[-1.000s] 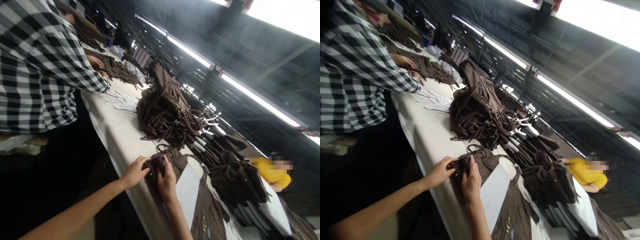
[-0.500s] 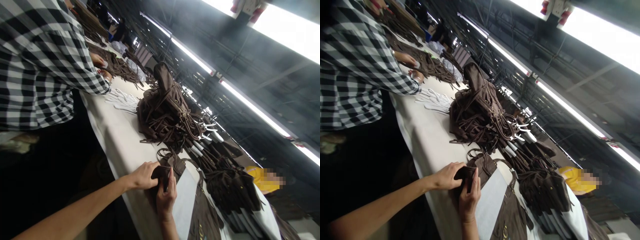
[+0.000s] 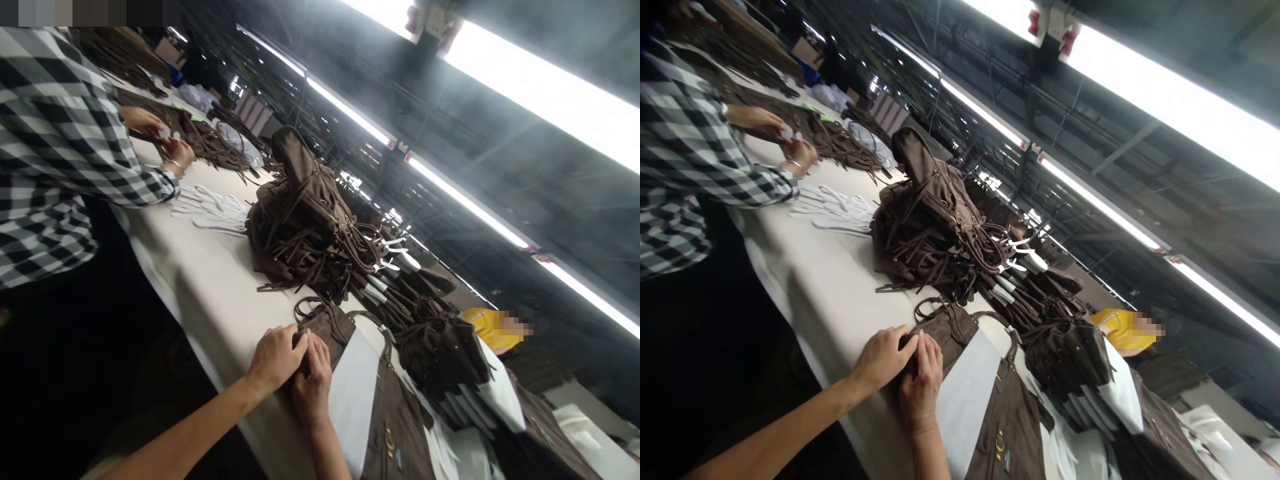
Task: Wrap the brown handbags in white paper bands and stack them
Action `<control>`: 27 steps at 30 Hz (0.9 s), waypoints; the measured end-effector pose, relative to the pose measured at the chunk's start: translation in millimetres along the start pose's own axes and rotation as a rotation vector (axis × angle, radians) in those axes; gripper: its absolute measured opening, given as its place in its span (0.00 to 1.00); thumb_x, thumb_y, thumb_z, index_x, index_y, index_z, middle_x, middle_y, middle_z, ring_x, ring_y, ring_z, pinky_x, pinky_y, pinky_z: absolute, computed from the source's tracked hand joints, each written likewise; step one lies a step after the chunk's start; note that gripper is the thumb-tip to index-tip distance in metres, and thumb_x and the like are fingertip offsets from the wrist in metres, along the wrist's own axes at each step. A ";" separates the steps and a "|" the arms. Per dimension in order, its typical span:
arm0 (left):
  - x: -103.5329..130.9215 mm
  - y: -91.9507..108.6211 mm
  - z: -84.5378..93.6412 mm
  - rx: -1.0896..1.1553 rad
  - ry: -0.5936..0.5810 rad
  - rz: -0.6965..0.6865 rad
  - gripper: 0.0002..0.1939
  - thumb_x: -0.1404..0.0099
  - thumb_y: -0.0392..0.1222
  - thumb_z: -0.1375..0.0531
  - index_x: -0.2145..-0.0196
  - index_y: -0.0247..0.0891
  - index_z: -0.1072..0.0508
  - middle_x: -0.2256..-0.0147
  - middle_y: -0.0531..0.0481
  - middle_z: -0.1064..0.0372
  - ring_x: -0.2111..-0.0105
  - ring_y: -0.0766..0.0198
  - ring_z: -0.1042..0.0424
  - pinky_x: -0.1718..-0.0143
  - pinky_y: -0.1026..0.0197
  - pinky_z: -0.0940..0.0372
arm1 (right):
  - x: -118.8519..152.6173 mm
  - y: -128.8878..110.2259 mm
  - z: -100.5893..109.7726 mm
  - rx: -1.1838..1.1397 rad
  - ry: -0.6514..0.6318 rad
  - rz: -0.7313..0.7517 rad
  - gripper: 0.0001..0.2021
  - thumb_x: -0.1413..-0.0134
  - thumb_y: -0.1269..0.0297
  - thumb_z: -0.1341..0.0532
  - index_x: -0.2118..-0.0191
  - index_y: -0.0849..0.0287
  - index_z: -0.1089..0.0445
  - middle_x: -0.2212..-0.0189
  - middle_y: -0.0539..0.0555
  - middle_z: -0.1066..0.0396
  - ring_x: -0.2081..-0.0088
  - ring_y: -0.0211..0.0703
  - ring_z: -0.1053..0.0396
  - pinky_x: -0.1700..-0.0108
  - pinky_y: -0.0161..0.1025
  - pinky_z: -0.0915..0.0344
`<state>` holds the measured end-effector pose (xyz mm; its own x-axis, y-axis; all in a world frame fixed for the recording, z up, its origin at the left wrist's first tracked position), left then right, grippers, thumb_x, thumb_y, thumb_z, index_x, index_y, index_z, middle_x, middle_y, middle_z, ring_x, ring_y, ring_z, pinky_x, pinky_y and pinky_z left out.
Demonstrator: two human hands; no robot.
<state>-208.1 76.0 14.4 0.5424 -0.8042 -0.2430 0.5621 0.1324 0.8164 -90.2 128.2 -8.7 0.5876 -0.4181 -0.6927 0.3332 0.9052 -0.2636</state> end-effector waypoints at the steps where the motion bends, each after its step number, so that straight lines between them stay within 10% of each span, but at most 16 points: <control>1: 0.5 -1.9 -1.5 -0.031 0.015 0.041 0.15 0.33 0.46 0.52 0.66 0.37 0.30 0.67 0.39 0.27 0.62 0.49 0.27 0.59 0.54 0.38 | 0.2 0.5 -2.6 -0.014 -0.029 -0.010 0.28 0.46 0.77 0.50 0.40 0.59 0.36 0.45 0.59 0.33 0.42 0.48 0.39 0.39 0.53 0.40; 7: -1.1 -33.4 -5.9 -0.029 -0.037 0.170 0.09 0.37 0.38 0.51 0.63 0.39 0.32 0.66 0.44 0.25 0.61 0.55 0.25 0.60 0.59 0.35 | -8.8 7.3 -3.2 -0.399 -0.369 -0.294 0.30 0.55 0.74 0.41 0.41 0.58 0.34 0.41 0.55 0.36 0.36 0.49 0.45 0.34 0.51 0.50; 11: -0.3 -54.9 -13.1 0.323 -0.104 0.148 0.19 0.40 0.42 0.51 0.51 0.40 0.38 0.57 0.47 0.25 0.53 0.60 0.26 0.52 0.61 0.34 | -21.8 25.1 5.0 -0.697 -0.481 -0.485 0.29 0.42 0.54 0.42 0.37 0.60 0.40 0.38 0.58 0.41 0.36 0.50 0.45 0.35 0.49 0.48; 21: -7.7 -69.0 -17.9 0.574 -0.176 0.188 0.24 0.53 0.56 0.44 0.61 0.40 0.33 0.64 0.45 0.23 0.54 0.49 0.26 0.54 0.55 0.31 | -45.6 68.0 -48.1 0.010 -0.550 -0.355 0.30 0.33 0.54 0.53 0.34 0.72 0.49 0.34 0.68 0.57 0.32 0.57 0.61 0.36 0.63 0.57; 27: -32.4 -52.3 -10.3 0.055 -0.208 0.152 0.18 0.48 0.58 0.47 0.80 0.41 0.34 0.81 0.54 0.33 0.73 0.57 0.30 0.69 0.61 0.40 | -47.1 64.2 -47.8 0.068 -0.528 -0.398 0.32 0.34 0.53 0.53 0.33 0.71 0.52 0.33 0.66 0.60 0.31 0.55 0.64 0.34 0.61 0.60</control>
<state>-248.6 101.1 -25.8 0.4748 -0.8801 -0.0074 0.4463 0.2335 0.8639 -131.8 209.7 -25.1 0.6869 -0.7159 -0.1248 0.6350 0.6748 -0.3761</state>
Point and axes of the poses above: each hand's wrist, its own x-axis away from the middle knuckle, its own z-axis out of the back of the hand, y = z × x, the point moved 4 cm from there along -x, towards the middle knuckle
